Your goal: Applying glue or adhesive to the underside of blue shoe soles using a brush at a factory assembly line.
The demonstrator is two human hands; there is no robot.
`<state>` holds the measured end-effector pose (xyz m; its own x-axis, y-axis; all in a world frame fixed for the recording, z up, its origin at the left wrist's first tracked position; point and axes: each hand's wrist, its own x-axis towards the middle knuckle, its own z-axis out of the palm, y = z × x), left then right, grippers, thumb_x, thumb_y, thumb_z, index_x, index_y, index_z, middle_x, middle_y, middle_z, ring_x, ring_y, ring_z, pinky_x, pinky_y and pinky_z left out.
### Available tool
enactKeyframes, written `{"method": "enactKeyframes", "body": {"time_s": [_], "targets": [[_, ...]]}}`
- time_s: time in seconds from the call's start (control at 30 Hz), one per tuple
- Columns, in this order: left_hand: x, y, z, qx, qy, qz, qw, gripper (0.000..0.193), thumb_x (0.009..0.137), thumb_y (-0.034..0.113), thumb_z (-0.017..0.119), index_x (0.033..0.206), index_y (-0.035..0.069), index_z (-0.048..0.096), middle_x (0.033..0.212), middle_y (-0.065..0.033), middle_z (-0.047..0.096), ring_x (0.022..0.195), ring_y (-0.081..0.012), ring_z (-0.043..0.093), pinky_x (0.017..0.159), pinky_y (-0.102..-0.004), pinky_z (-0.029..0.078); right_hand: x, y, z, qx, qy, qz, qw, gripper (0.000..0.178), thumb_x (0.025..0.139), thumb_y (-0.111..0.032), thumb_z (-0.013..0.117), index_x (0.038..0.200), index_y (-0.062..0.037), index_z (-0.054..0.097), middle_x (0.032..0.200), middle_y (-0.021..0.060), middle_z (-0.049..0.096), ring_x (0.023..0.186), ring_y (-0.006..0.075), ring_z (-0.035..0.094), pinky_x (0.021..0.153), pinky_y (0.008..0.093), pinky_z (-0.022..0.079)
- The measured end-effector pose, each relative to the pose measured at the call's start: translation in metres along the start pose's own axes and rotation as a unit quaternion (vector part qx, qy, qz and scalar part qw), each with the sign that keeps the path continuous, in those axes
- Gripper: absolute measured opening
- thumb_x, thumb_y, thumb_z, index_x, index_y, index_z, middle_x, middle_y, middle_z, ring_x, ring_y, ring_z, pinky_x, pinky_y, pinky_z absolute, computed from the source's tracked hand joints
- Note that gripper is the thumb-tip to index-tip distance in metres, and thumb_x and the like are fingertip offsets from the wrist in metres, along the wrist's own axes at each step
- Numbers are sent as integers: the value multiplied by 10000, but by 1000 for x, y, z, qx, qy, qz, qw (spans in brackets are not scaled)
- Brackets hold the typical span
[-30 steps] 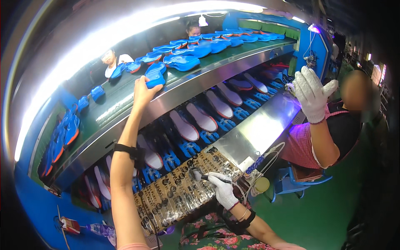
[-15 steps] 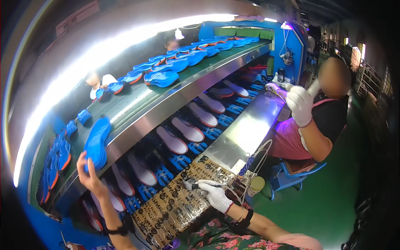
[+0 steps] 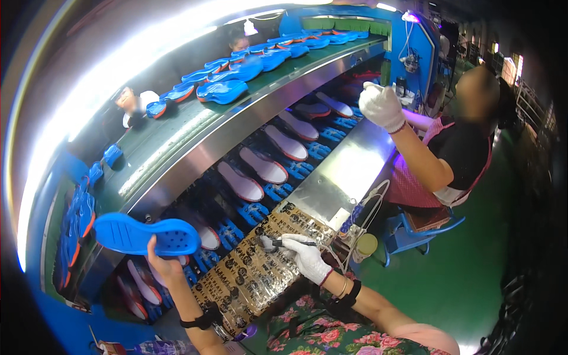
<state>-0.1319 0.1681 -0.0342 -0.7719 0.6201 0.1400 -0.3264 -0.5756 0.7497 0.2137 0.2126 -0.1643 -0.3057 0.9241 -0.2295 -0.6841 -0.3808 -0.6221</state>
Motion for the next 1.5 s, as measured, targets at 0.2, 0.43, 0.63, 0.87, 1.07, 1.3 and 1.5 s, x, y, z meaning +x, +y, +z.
{"method": "enactKeyframes", "body": {"time_s": [0.2, 0.43, 0.63, 0.87, 1.07, 1.3, 1.5], "targets": [[-74, -23, -50, 3, -108, -117, 987, 584, 779, 245, 625, 1289, -28, 542, 1101, -174, 662, 963, -318, 682, 878, -454, 573, 4, -14, 13, 31, -1, 5, 999, 158, 924, -35, 678, 1079, -39, 708, 1016, 35, 725, 827, 104, 660, 703, 219, 513], [-196, -107, -77, -55, -173, -346, 921, 829, 782, 303, 700, 1475, -24, 384, 1416, -227, 516, 1273, -403, 526, 1106, -533, 419, -10, -28, 52, 52, -80, 17, 995, 189, 916, 1, 663, 1102, 9, 696, 1043, 79, 730, 873, 119, 660, 744, 233, 526], [-227, -133, -48, -288, -130, -442, 839, 866, 914, 733, 482, 1497, 96, 417, 1427, -161, 533, 1264, -355, 539, 1093, -506, 429, -37, -28, 64, -141, -178, -65, 972, 204, 899, 8, 676, 1101, 15, 704, 1084, 100, 731, 928, 135, 679, 797, 248, 540], [-216, -128, -5, -280, -137, -429, 848, 829, 953, 761, 335, 1459, 118, 467, 1356, -96, 590, 1189, -272, 591, 1025, -453, 492, -53, -52, 71, -298, -197, -198, 913, 245, 849, 20, 740, 1093, 27, 720, 1085, 107, 719, 1002, 172, 683, 921, 308, 541], [-213, -118, 30, -211, -114, -371, 897, 807, 975, 736, 308, 1504, 135, 412, 1427, -77, 537, 1273, -271, 534, 1083, -437, 442, -47, -58, 75, -363, -189, -326, 852, 227, 790, 28, 774, 1015, 11, 747, 1029, 120, 743, 959, 209, 715, 871, 329, 563], [-210, -108, 39, -113, -101, -352, 924, 990, 892, 857, 222, 1522, 110, 377, 1441, -123, 523, 1278, -281, 539, 1085, -462, 445, -33, -57, 90, -407, -197, -405, 795, 223, 777, 47, 767, 997, 12, 751, 1009, 136, 748, 881, 208, 719, 798, 322, 565], [-221, -117, 23, -29, -139, -358, 923, 1011, 889, 861, 177, 1538, 102, 333, 1440, -132, 519, 1254, -270, 563, 1058, -435, 477, -36, -55, 101, -524, -186, -571, 604, 259, 747, 51, 784, 995, -18, 753, 968, 137, 743, 855, 237, 696, 766, 338, 546]]}}
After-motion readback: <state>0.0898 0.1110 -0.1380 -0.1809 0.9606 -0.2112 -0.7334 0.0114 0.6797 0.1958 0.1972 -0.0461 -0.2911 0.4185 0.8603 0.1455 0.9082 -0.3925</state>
